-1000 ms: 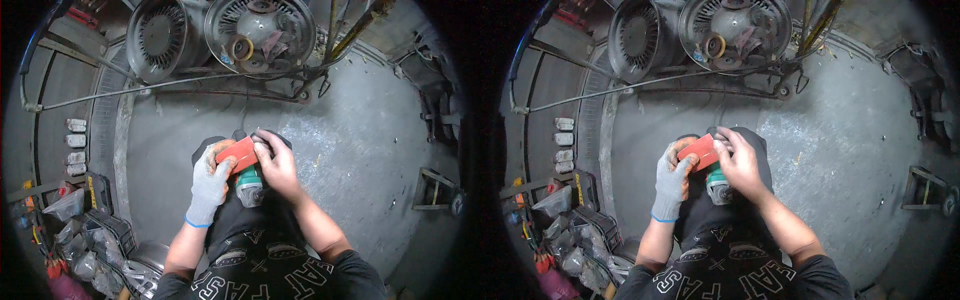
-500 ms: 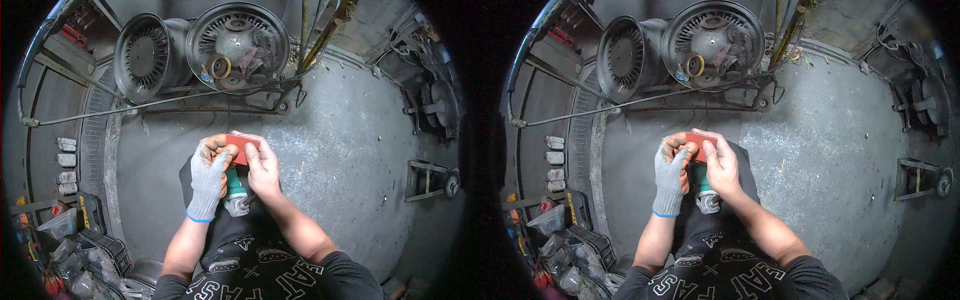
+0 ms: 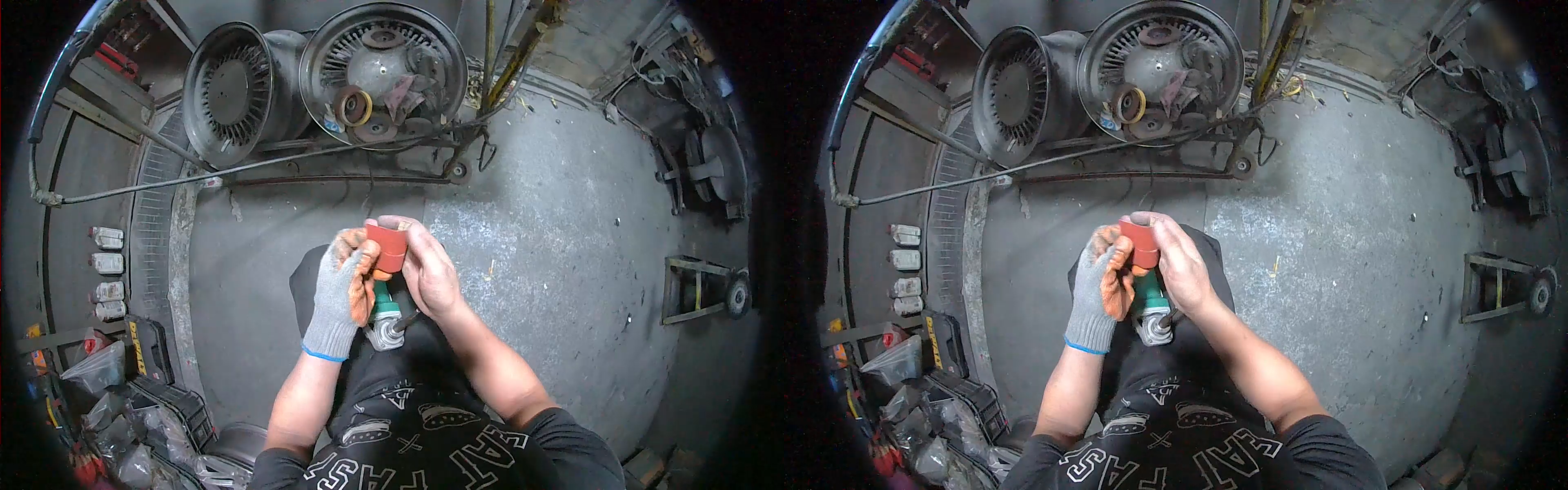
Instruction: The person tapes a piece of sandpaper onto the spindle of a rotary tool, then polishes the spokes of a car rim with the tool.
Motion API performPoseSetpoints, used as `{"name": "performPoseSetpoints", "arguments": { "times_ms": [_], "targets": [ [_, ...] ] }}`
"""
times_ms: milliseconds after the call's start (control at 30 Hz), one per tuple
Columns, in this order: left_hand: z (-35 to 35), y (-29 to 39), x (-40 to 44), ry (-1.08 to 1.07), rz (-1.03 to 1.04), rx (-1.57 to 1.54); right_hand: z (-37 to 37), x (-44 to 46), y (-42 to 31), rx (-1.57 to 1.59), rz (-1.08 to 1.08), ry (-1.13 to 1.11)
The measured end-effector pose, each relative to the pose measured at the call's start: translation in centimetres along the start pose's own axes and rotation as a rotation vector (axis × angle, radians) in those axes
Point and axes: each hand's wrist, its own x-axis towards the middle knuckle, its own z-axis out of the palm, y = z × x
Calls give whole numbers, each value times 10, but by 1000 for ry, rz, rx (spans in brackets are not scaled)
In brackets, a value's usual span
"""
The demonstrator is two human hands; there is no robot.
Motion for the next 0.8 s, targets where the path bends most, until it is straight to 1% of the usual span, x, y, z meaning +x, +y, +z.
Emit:
{"name": "performPoseSetpoints", "arguments": {
  "times_ms": [67,100,133,200,233,267,333,367,400,467,533,567,600,667,733,800],
  "targets": [
    [1,5,-1,116,150,-22,1,-9,-7,-437,-96,84],
    [-2,5,-2,117,169,-48,-5,-10,-5,-365,-136,104],
    [-4,7,-5,120,165,-47,-12,-12,-6,-362,-132,108],
    [-7,15,-13,22,71,-11,-21,-14,-11,-537,15,138],
    [-3,24,-21,0,6,44,-23,-16,-12,-614,14,144],
    [-8,24,-22,3,-5,46,-24,-17,-12,-610,21,153],
    [-20,26,-20,-97,-39,247,-25,-23,-13,-531,25,49],
    [-32,23,-17,-56,-21,301,-26,-28,-14,-560,-19,65],
    [-34,25,-22,-48,-25,307,-38,-37,-8,-513,-2,106],
    [-35,37,-27,-64,-33,47,-64,-62,12,-515,90,42],
    [-38,40,-29,-9,-33,88,-70,-83,43,-576,153,-133],
    [-39,40,-30,9,-30,55,-68,-90,52,-835,95,-242],
    [-39,40,-29,25,-26,19,-59,-93,63,-677,130,-142],
    [-39,39,-29,61,-17,26,-66,-88,87,-747,7,-77],
    [-42,37,-29,95,-14,42,-48,-75,74,-765,38,-72],
    [-45,36,-29,152,44,64,-31,-59,63,-776,67,-63]
  ]
}}
